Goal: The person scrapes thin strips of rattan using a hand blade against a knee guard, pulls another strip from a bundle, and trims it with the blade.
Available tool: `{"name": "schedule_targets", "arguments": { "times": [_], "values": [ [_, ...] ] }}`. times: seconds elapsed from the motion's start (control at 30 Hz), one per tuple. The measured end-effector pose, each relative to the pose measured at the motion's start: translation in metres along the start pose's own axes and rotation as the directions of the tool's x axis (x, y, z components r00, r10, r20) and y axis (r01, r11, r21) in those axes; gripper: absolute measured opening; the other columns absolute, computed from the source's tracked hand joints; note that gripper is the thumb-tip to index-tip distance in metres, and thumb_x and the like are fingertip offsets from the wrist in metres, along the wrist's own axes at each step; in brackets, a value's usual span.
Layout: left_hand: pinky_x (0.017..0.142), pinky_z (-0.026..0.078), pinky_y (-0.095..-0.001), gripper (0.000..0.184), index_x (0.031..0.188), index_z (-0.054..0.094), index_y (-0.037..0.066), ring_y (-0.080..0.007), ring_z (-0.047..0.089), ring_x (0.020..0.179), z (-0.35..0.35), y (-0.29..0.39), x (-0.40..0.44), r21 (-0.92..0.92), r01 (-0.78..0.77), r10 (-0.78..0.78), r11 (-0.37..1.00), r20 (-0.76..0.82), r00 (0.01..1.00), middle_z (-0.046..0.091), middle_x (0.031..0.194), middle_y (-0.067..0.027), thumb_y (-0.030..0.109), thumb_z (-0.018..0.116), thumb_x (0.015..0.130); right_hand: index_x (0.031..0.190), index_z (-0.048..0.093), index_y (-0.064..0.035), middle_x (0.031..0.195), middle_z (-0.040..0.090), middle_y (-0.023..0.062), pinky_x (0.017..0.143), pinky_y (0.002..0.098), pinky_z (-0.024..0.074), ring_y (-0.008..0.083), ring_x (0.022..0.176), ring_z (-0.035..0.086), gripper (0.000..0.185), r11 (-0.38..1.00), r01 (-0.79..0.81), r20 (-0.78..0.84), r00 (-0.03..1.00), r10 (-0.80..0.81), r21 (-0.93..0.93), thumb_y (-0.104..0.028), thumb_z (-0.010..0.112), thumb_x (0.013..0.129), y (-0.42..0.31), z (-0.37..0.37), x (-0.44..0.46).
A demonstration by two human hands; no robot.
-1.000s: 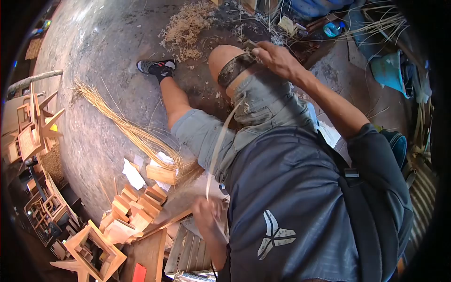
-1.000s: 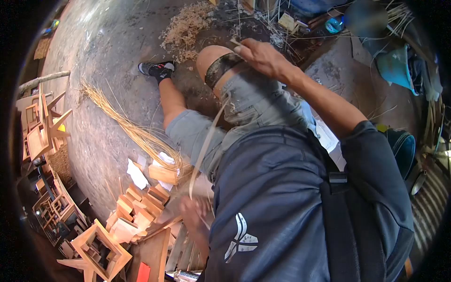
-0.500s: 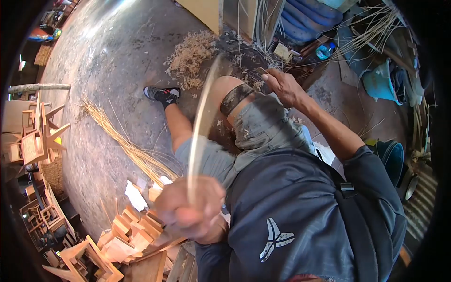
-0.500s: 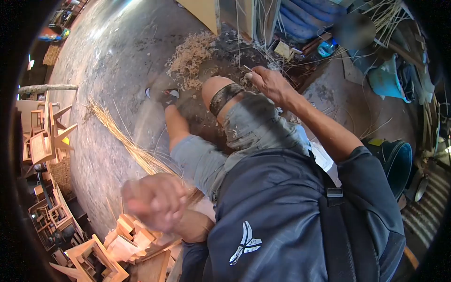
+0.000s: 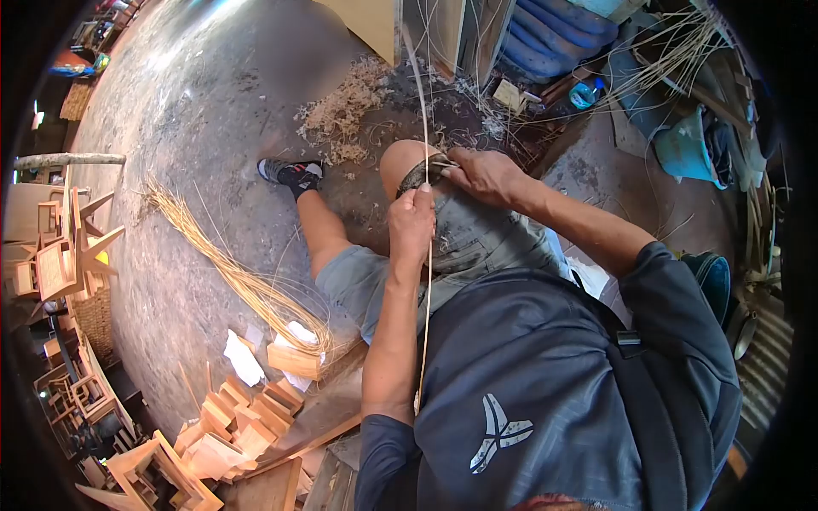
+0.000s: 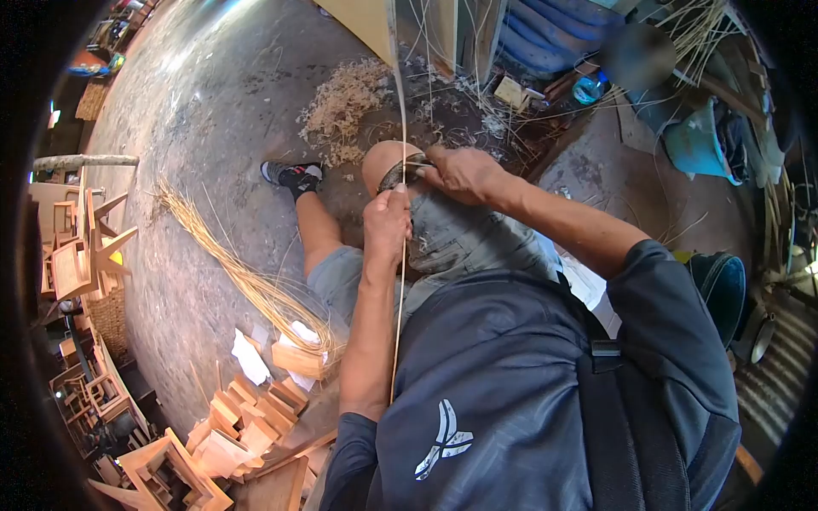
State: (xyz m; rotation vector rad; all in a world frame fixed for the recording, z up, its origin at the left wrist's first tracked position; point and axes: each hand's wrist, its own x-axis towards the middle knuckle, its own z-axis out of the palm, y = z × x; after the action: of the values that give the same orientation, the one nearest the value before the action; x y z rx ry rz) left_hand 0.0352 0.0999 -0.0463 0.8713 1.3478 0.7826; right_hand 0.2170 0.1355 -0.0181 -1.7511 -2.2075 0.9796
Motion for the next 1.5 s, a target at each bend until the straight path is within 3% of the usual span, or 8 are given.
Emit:
{"name": "schedule_targets", "arguments": {
  "times": [0.27, 0.37, 0.4, 0.5, 0.73, 0.97, 1.33, 1.5],
  "values": [
    [0.051, 0.036, -0.0344, 0.032, 0.072, 0.048, -0.002, -0.0127, 0.040, 0.054, -0.055, -0.043, -0.099, 0.440, -0.062, 0.057, 0.896, 0.023, 0.998, 0.043, 0.056, -0.0063, 0.022, 0.050, 0.093, 0.099, 0.052, -0.0034, 0.083, 0.065, 0.0233, 0.068, 0.0518, 0.0492, 0.0432, 0.078, 0.063, 0.035, 0.995, 0.011, -0.060, 0.998, -0.017, -0.104, -0.038, 0.048, 0.095, -0.004, 0.016, 0.002],
    [0.047, 0.035, -0.0312, 0.028, 0.068, 0.049, 0.004, -0.0100, 0.040, 0.052, -0.103, -0.057, -0.196, 0.292, 0.379, -0.370, 0.878, -0.088, 0.925, 0.041, 0.055, -0.0011, 0.021, 0.057, 0.090, 0.097, 0.053, -0.0034, 0.080, 0.064, 0.0237, 0.067, 0.0515, 0.0491, 0.0432, 0.078, 0.063, 0.035, 0.995, 0.012, -0.065, 0.998, -0.019, -0.103, -0.037, 0.047, 0.095, -0.006, 0.015, 0.000],
    [0.046, 0.036, -0.0306, 0.025, 0.070, 0.050, 0.005, -0.0107, 0.042, 0.050, -0.118, -0.068, -0.227, 0.469, 0.136, -0.150, 0.872, -0.008, 0.989, 0.042, 0.057, 0.0003, 0.019, 0.057, 0.090, 0.096, 0.053, -0.0034, 0.080, 0.064, 0.0237, 0.067, 0.0514, 0.0491, 0.0431, 0.078, 0.063, 0.035, 0.996, -0.014, -0.071, 0.997, 0.007, -0.092, -0.038, 0.047, 0.095, -0.006, 0.014, 0.001],
    [0.048, 0.041, -0.0314, 0.019, 0.076, 0.051, 0.005, -0.0150, 0.050, 0.054, -0.161, -0.078, -0.306, -0.129, 0.663, -0.668, 0.737, 0.008, 0.744, 0.050, 0.063, 0.0001, 0.015, 0.057, 0.090, 0.095, 0.055, -0.0030, 0.082, 0.064, 0.0238, 0.068, 0.0502, 0.0495, 0.0424, 0.079, 0.063, 0.035, 0.996, -0.068, -0.068, 0.996, 0.064, -0.064, -0.038, 0.048, 0.095, -0.007, 0.014, 0.003],
    [0.069, 0.044, -0.0285, 0.023, 0.090, 0.058, 0.001, -0.0132, 0.054, 0.076, -0.140, 0.018, -0.211, 0.301, 0.218, 0.007, 0.928, -0.602, 0.799, 0.057, 0.080, -0.0052, 0.022, 0.052, 0.095, 0.093, 0.059, -0.0009, 0.068, 0.055, 0.0034, 0.050, 0.0311, 0.0465, 0.0157, 0.062, 0.055, 0.039, 0.744, -0.212, 0.189, 0.975, 0.117, 0.634, -0.039, 0.051, 0.095, -0.028, -0.015, 0.006],
    [0.074, 0.048, -0.0281, 0.020, 0.100, 0.061, -0.004, -0.0142, 0.060, 0.081, -0.112, 0.177, -0.093, 0.549, -0.580, 0.798, 0.602, -0.386, 0.464, 0.062, 0.092, -0.0086, 0.015, 0.059, 0.092, 0.088, 0.057, -0.0072, 0.061, 0.041, -0.0031, 0.043, 0.0263, 0.0376, 0.0127, 0.053, 0.045, 0.057, 0.045, -0.682, 0.588, 0.593, -0.550, 0.730, -0.062, 0.042, 0.092, -0.188, -0.004, -0.012],
    [0.058, 0.048, -0.0301, 0.020, 0.101, 0.059, 0.006, -0.0130, 0.057, 0.061, -0.179, 0.154, -0.200, -0.467, -0.631, 0.472, 0.619, -0.421, 0.774, 0.059, 0.075, -0.0016, 0.023, 0.062, 0.092, 0.092, 0.056, -0.0098, 0.074, 0.051, -0.0044, 0.042, 0.0221, 0.0404, 0.0073, 0.053, 0.048, 0.019, -0.032, -0.155, 0.091, 0.719, -0.689, 0.987, -0.028, 0.051, 0.096, -0.277, -0.068, 0.112],
    [0.067, 0.039, -0.0286, 0.011, 0.103, 0.056, 0.008, -0.0105, 0.047, 0.067, -0.195, 0.104, -0.188, -0.010, -0.697, 0.356, 0.717, -0.854, 0.379, 0.052, 0.083, 0.0000, 0.016, 0.057, 0.094, 0.087, 0.059, -0.0095, 0.066, 0.053, -0.0027, 0.041, 0.0229, 0.0397, 0.0081, 0.051, 0.049, 0.030, 0.230, 0.106, 0.110, 0.645, -0.757, 0.967, -0.037, 0.050, 0.095, -0.289, -0.109, 0.092]
  ]
}}
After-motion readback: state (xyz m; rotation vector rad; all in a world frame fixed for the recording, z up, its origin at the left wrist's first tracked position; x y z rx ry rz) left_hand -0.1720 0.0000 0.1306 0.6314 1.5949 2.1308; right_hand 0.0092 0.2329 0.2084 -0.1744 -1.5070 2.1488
